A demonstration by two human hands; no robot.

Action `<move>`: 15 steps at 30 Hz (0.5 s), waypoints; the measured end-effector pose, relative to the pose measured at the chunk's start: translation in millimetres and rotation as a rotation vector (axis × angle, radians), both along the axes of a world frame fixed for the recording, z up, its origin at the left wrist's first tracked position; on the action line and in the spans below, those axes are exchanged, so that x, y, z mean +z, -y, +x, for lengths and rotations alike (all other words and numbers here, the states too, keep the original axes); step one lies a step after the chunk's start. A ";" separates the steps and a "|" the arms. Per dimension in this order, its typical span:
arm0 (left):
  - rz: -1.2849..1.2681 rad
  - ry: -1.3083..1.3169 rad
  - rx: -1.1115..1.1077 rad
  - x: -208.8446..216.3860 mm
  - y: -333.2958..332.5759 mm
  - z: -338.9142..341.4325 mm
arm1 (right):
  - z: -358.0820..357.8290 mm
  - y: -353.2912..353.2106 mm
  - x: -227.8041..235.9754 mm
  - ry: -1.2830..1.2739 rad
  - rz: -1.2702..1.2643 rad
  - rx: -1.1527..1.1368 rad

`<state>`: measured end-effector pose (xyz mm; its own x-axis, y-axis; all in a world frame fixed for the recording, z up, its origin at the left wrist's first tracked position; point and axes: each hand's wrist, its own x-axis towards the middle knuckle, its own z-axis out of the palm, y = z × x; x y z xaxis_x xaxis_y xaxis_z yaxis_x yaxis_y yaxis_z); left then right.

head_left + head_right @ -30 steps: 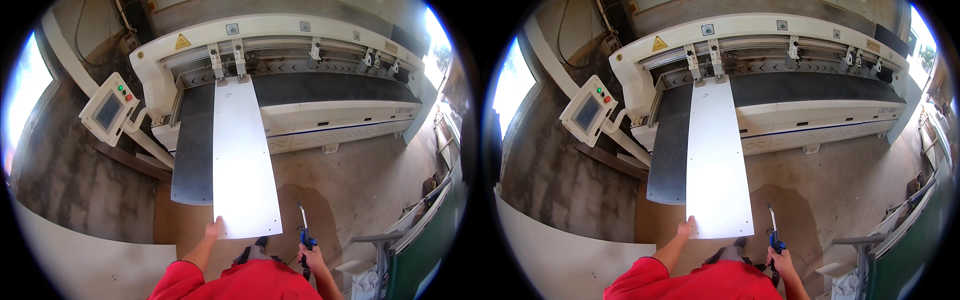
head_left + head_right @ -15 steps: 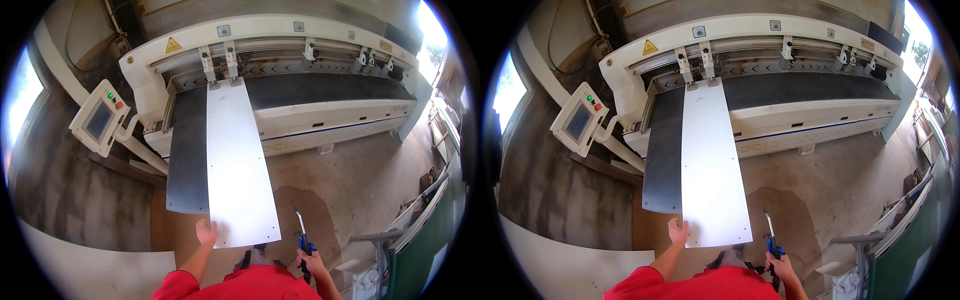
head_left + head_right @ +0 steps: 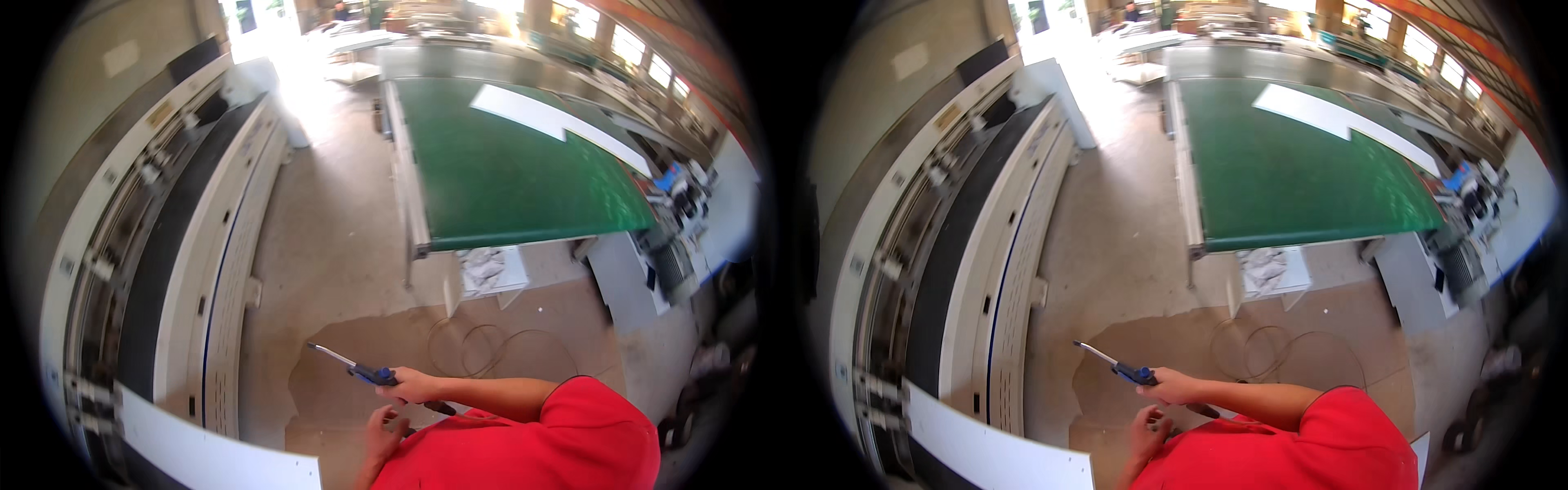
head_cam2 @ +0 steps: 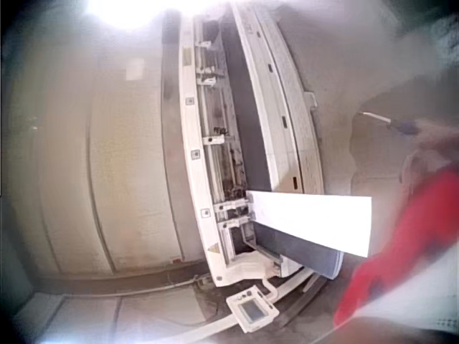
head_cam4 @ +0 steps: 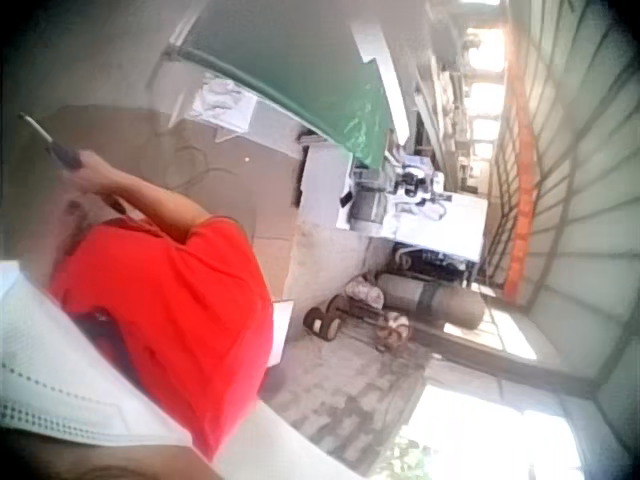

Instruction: The person repeatedly picks up white rectangular panels from a green workbench, carries them to a large machine, places them on the machine's bed, and then returns to the workbench. This cycle is performed multiple times with different panels.

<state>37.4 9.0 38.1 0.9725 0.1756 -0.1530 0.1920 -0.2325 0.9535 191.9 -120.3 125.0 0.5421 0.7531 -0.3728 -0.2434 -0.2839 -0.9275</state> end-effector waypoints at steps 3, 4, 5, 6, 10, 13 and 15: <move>-0.046 -0.038 -0.343 19.9 80.7 74.0 | 42.9 78.3 4.5 -0.022 0.074 -0.197; -0.073 -0.056 -0.437 22.8 108.3 96.1 | 54.9 104.1 3.2 -0.043 0.089 -0.252; -0.090 -0.071 -0.522 28.8 131.2 117.6 | 67.1 127.2 2.3 -0.064 0.113 -0.341; -0.108 -0.086 -0.606 35.4 154.9 139.7 | 80.2 151.1 -0.9 -0.085 0.137 -0.427; -0.262 -0.276 -0.669 58.6 229.4 199.7 | 130.7 218.0 -13.5 -0.141 0.219 -0.656; -0.394 -0.296 -0.718 59.9 262.0 240.0 | 162.8 249.3 -11.9 -0.112 0.247 -0.735; -0.462 -0.374 -0.716 58.4 274.3 268.8 | 184.3 264.0 -16.6 -0.106 0.231 -0.741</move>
